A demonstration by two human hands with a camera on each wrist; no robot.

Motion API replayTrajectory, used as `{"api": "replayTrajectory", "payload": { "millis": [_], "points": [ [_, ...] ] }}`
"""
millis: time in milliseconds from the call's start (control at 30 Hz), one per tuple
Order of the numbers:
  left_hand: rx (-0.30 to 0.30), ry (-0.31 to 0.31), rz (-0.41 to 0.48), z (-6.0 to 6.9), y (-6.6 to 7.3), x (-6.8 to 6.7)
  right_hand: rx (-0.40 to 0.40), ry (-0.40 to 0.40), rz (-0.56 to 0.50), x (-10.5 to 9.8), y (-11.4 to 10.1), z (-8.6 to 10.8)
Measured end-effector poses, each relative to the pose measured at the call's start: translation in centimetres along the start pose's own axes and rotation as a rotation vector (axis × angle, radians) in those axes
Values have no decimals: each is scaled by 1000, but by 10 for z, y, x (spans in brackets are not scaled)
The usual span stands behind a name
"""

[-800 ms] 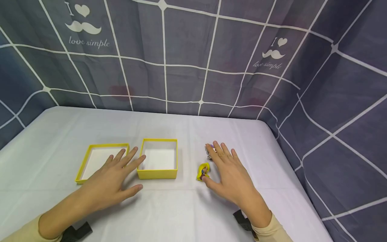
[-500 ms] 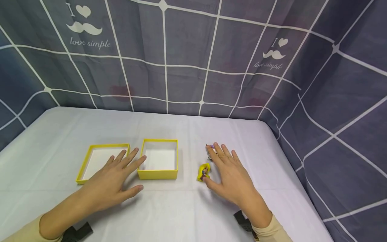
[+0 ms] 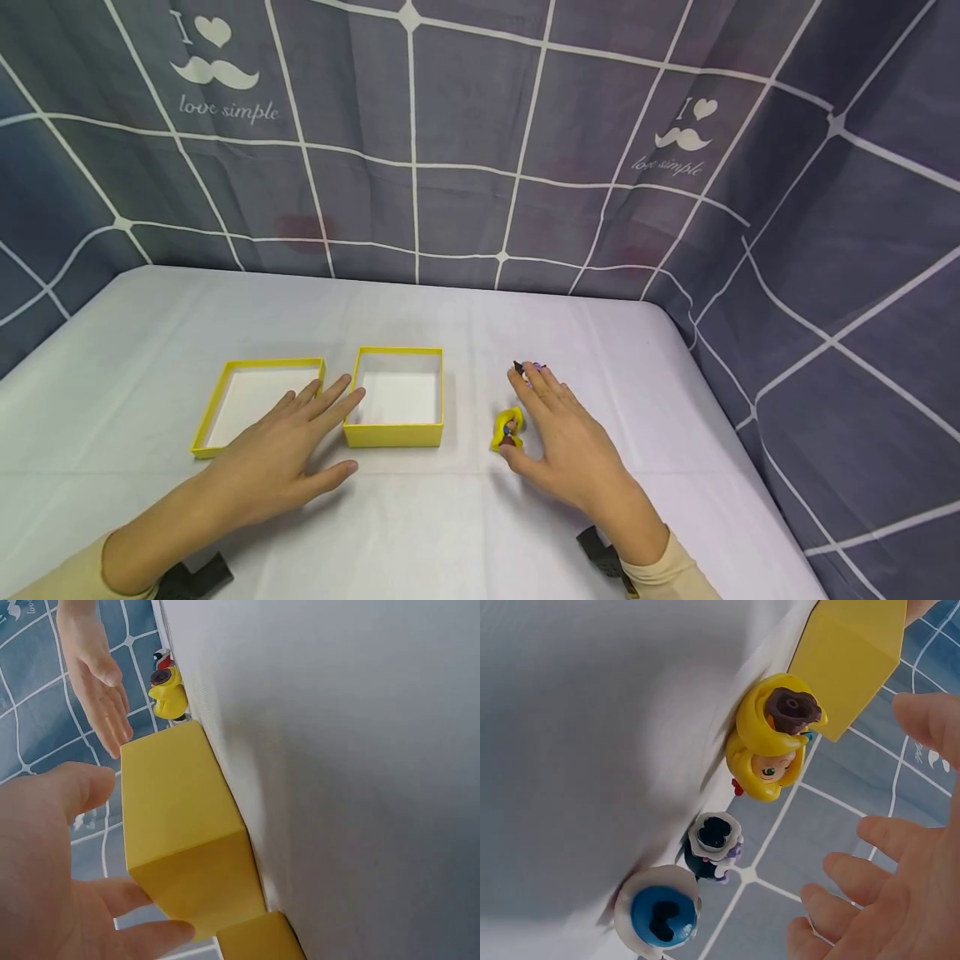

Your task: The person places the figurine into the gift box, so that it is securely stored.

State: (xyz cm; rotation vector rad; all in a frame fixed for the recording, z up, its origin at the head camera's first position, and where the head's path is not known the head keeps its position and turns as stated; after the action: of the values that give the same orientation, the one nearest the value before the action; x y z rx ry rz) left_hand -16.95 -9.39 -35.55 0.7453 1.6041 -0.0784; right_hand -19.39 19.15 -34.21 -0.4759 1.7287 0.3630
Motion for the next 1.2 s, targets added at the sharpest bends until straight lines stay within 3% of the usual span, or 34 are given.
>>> {"api": "replayTrajectory", "payload": {
  "millis": [1200],
  "points": [
    [10, -18, -5, 1, 0, 3, 37, -64, -82, 19, 1, 0]
  ]
}}
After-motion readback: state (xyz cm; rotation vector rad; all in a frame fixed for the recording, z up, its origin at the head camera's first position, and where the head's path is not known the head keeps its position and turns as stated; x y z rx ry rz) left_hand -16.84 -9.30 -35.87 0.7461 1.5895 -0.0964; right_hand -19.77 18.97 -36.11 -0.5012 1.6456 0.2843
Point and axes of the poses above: each hand's wrist, its own z-axis away from the middle knuckle, its own x-axis out of the palm, y = z × x, the point moved 9 cm from there along -z, towards the middle knuckle, and after that the axes turned 7 degrees about z, right-handed, at the moved point
